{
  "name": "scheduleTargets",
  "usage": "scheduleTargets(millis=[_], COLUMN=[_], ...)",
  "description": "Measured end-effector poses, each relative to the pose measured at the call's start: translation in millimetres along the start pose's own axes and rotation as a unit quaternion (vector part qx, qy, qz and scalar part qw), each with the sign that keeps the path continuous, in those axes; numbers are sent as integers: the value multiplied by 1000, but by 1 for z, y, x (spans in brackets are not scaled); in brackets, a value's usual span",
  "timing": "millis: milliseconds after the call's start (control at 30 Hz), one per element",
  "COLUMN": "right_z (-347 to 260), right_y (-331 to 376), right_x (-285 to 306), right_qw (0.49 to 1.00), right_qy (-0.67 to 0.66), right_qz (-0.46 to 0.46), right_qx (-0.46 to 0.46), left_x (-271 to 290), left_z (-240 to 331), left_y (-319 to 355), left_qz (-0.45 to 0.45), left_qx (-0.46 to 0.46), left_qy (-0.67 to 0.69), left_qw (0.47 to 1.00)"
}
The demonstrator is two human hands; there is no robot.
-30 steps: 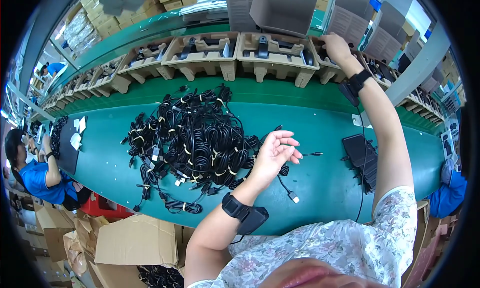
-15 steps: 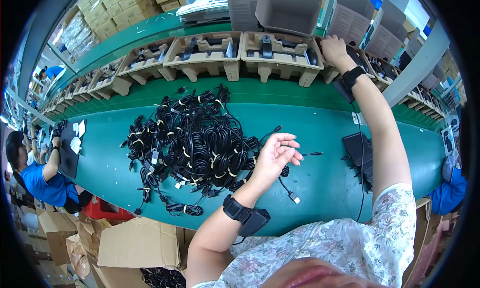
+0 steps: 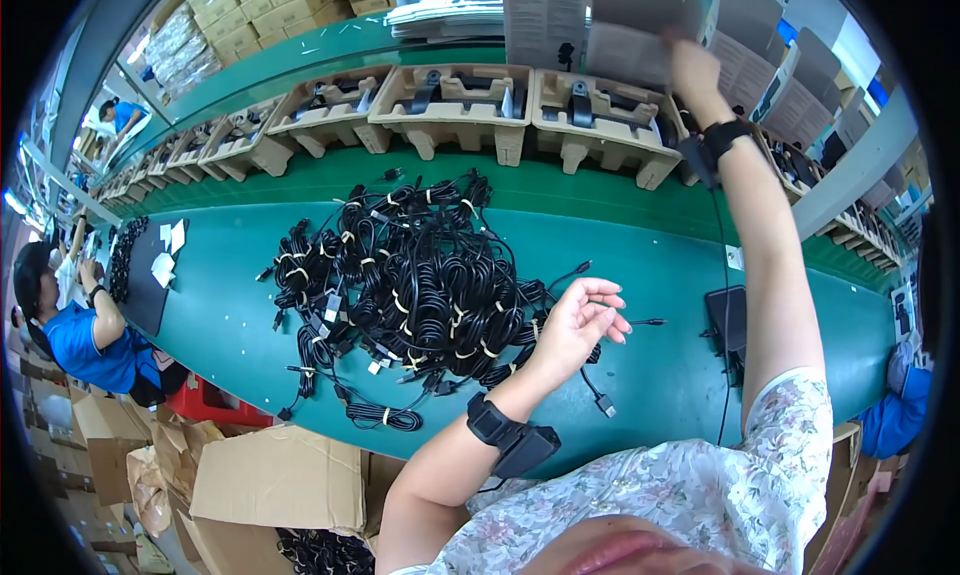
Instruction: The person gathers a bundle of cables from a box, places them on the table, and then picks up a black pad and a cable to place them into a cardboard tray on the assembly line.
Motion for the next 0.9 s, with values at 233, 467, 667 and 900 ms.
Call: scheduleTargets(millis=[233, 467, 667, 900], right_z=[36, 5, 20, 73], right_y=[-28, 35, 155, 311], right_x=[-15, 47, 70, 73], right_qw=[999, 990, 946, 824], right_qy=[-20, -46, -43, -18], right_qz=[23, -106, -275, -553], right_qx=[-37, -75, 164, 121], left_x=[-1, 6, -3, 2], left_z=[-6, 3, -3, -1], left_y=[2, 2, -6, -4], left_qz=[-5, 10, 2, 9], left_qx=[20, 0, 10, 4], left_qy=[-5, -24, -29, -54], left_qw=[1000, 1000, 1000, 999])
Point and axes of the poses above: each hand's wrist, its own y-axis away from the middle knuckle, its own x-axis out of the back of the hand, z = x × y, the point moved 10 cm from there along -y, towards the middle knuckle, and after that the axes turned 2 degrees about -x, right-handed, at the moved point
